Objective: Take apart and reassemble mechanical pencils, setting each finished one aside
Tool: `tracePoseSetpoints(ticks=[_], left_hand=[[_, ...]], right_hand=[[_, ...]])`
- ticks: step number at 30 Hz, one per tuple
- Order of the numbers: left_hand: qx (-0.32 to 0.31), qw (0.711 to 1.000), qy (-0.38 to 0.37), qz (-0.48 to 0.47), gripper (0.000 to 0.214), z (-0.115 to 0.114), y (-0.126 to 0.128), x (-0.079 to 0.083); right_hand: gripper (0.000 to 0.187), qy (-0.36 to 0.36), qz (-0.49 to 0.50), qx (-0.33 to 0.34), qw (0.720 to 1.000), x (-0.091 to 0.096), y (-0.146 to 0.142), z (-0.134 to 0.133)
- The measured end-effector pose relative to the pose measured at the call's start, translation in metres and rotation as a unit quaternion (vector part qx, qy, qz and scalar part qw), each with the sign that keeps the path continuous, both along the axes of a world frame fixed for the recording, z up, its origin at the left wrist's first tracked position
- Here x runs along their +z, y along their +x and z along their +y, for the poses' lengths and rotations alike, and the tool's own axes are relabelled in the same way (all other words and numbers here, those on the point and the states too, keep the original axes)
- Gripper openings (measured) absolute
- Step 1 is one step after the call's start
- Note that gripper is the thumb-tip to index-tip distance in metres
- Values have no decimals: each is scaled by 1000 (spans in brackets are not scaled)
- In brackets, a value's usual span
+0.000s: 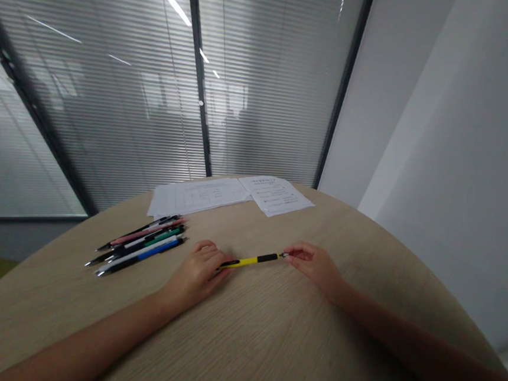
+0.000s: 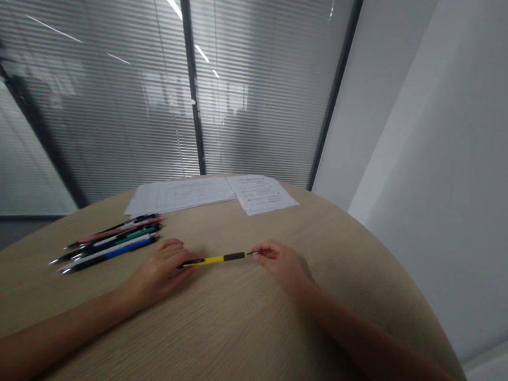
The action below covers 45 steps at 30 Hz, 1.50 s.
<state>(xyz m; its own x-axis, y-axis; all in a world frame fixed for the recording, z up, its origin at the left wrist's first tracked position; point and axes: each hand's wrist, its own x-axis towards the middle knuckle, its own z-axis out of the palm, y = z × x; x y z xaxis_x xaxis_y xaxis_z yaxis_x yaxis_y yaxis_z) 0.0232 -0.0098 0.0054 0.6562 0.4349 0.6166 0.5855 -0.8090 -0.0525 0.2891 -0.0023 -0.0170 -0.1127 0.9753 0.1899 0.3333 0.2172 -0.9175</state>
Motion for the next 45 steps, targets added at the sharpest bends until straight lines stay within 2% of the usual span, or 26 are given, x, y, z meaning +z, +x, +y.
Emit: tracePoseSetpoints(ticks=[5, 13, 26, 34, 38, 42, 45], left_hand=[[-9, 1000, -4, 8, 14, 0, 0, 0], [1, 1000, -15, 12, 15, -1, 0, 0], [10, 1000, -5, -4, 16, 0, 0, -1], [20, 1000, -9, -13, 17, 0, 0, -1], [19, 1000, -4, -4, 17, -1, 1, 0], [22, 1000, -4, 2, 16, -1, 1, -1], [18, 1000, -1, -2, 15, 0, 1, -2]], right_hand=[[14, 2, -12, 8, 1000, -2, 0, 0], [11, 104, -86, 10, 991, -2, -1, -6], [13, 40, 0, -37, 999, -4, 1, 1], [16, 61, -27, -28, 997, -2, 1, -2], [28, 53, -69, -37, 996, -6, 1, 0], [31, 30, -69, -55, 996, -6, 2, 0], [29, 40, -57, -58, 996, -6, 2, 0]])
